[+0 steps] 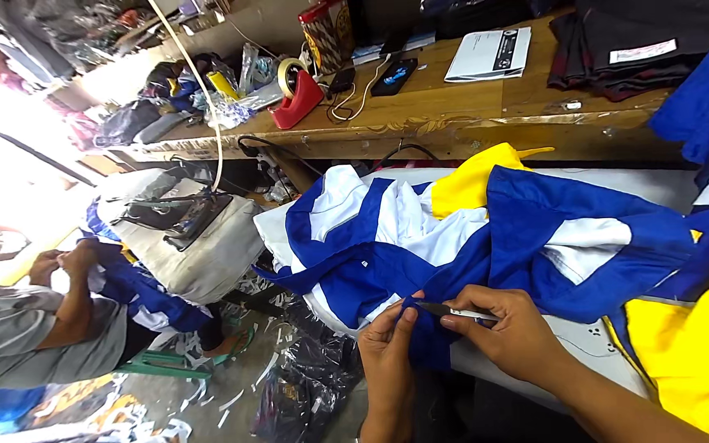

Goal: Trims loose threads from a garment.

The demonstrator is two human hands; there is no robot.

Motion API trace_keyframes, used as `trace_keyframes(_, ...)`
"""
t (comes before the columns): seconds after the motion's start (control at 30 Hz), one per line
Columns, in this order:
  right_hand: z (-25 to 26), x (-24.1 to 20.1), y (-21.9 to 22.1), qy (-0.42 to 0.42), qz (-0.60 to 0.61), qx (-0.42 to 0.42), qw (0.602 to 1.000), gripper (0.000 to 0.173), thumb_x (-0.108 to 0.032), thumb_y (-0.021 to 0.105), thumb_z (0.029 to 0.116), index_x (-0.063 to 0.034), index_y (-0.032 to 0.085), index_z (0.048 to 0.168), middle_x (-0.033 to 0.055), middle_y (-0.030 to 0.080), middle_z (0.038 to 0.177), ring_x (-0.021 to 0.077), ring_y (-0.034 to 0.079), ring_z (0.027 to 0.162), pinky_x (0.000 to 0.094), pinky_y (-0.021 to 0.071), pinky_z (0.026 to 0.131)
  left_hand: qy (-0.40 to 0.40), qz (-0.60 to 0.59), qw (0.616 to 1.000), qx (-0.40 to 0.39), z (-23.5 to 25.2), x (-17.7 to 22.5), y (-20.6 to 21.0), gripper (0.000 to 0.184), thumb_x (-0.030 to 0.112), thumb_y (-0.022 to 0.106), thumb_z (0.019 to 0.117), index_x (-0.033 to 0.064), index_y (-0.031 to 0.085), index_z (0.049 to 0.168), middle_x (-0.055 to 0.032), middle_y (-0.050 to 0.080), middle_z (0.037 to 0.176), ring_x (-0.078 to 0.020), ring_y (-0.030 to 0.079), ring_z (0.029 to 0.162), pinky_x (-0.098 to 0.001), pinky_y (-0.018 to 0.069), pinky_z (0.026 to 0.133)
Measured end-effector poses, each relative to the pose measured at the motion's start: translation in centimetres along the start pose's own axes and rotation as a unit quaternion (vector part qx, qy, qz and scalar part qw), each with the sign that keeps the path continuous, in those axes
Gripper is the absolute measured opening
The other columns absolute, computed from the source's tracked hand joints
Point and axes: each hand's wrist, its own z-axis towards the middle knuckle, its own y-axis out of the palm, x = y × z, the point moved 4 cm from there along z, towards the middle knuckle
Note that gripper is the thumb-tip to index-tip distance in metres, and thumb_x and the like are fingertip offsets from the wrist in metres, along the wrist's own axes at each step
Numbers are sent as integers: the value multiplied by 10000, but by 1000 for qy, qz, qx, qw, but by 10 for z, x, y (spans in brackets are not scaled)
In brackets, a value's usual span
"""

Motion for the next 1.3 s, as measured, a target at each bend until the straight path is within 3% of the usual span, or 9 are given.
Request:
trace_keyframes(0.13, -1, 1, 2, 28, 118, 12, 993, 147, -220, 725, 934, -75, 714, 950, -67, 699, 808, -59, 594, 650, 101, 496, 583, -20, -12, 999, 29, 0, 3, 1, 141, 19, 634, 970, -6, 771, 995, -90, 775, 983, -120, 742, 912, -275, 607, 847)
trace_keyframes(0.27, -5, -1, -5, -9, -7, 42, 999, 276, -356, 705, 939, -91, 745, 1000, -77, 671, 829, -94, 484, 645, 82, 380, 550, -40, -37, 998, 24, 2, 4, 1, 160, 7, 608, 982, -16, 764, 1002, -112, 777, 996, -130, 748, 924, -280, 608, 854)
trace_keyframes(0.37, -7, 0, -4, -19, -62, 42, 997, 290, -401, 675, 957, -124, 754, 986, -69, 706, 857, -72, 537, 679, 113, 421, 578, -46, -52, 998, 14, 2, 4, 2, 156, 15, 615, 983, -11, 769, 992, -119, 779, 1011, -141, 752, 955, -284, 605, 880)
trace_keyframes(0.57, -4, -2, -2, -67, -97, 45, 992, 311, -410, 640, 984, -122, 757, 984, -36, 720, 855, -18, 586, 702, 163, 445, 586, -71, -64, 995, 5, 2, 6, -1, 158, 26, 612, 983, -6, 766, 964, -115, 777, 962, -131, 751, 893, -281, 611, 834)
trace_keyframes(0.77, -4, -4, 1, -138, -145, 63, 978, 301, -340, 603, 1023, -89, 765, 983, 37, 718, 818, 90, 661, 734, 244, 492, 606, -74, -57, 996, -10, 2, 6, -3, 138, 23, 631, 968, -10, 764, 958, -104, 771, 916, -113, 743, 839, -270, 612, 799)
trace_keyframes(0.9, -2, 0, 1, -121, -123, 57, 983, 295, -343, 612, 1015, -89, 750, 959, 24, 734, 843, 57, 663, 740, 222, 494, 611, -83, -58, 995, 4, 2, 4, -2, 152, 3, 609, 967, -18, 759, 953, -109, 768, 910, -116, 741, 832, -272, 612, 792)
trace_keyframes(1.03, -5, 3, -1, -82, -86, 46, 992, 296, -374, 659, 975, -92, 746, 1004, -12, 723, 867, -19, 585, 702, 146, 454, 599, -75, -59, 995, 6, 5, 7, -2, 162, 14, 601, 981, -13, 759, 957, -107, 772, 931, -116, 745, 853, -271, 612, 805)
trace_keyframes(1.3, -6, 1, -2, -84, -88, 46, 992, 289, -369, 643, 989, -96, 741, 991, -10, 727, 867, -13, 593, 700, 155, 448, 588, -56, -62, 997, -5, 5, 9, -1, 152, 9, 617, 977, -18, 767, 975, -123, 776, 972, -125, 750, 888, -271, 609, 831)
